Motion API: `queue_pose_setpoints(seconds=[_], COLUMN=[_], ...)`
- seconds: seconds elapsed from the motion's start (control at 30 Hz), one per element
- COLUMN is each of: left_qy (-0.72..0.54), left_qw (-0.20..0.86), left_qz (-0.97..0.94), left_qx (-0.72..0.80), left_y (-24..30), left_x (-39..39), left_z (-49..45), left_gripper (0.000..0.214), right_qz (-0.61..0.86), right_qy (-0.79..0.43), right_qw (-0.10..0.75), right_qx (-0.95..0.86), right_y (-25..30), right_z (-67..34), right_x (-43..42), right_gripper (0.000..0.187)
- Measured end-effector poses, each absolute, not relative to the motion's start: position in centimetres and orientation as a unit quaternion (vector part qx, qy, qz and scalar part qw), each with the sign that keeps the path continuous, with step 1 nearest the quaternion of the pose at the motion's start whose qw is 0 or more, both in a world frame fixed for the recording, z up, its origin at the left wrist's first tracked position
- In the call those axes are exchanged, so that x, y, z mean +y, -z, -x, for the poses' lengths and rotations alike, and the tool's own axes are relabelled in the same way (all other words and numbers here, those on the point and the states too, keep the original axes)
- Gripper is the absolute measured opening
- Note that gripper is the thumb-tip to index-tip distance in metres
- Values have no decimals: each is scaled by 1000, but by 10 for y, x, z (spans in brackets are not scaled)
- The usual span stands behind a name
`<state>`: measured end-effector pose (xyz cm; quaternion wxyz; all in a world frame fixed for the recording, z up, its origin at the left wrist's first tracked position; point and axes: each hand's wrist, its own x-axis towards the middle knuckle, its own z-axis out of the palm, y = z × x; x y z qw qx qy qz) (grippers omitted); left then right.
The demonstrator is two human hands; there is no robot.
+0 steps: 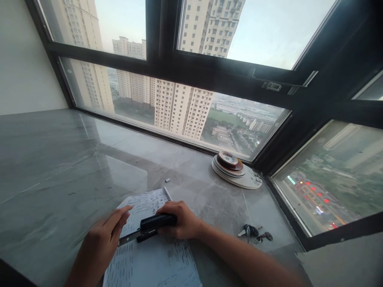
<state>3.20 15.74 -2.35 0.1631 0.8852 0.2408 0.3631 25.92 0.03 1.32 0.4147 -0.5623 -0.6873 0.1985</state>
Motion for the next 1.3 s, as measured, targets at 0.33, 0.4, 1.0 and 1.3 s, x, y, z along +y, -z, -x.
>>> queue_pose_setpoints(seconds=[0.33,0.4,1.0,1.3], left_qy=[-356,-352,-281,-255], left_qw=[185,177,331,373], left_qz=[-892,-896,-883,-867], left_qx=[208,206,179,209], left_y=[16,16,6,8], left_x=[148,147,140,132], left_z=[-38,-37,-35,-30], left_gripper=[34,33,11,21], right_qz=[561,567,561,558], right_qy=[-195,-194,-193,-194], right_qw=[404,402,407,415], right_qx=[-695,-692,-695,-692], right_y=[-13,-13,-4,-4], right_z=[-259,-259,-257,-256], right_x=[0,0,1,1], right_gripper=[35,35,33,35])
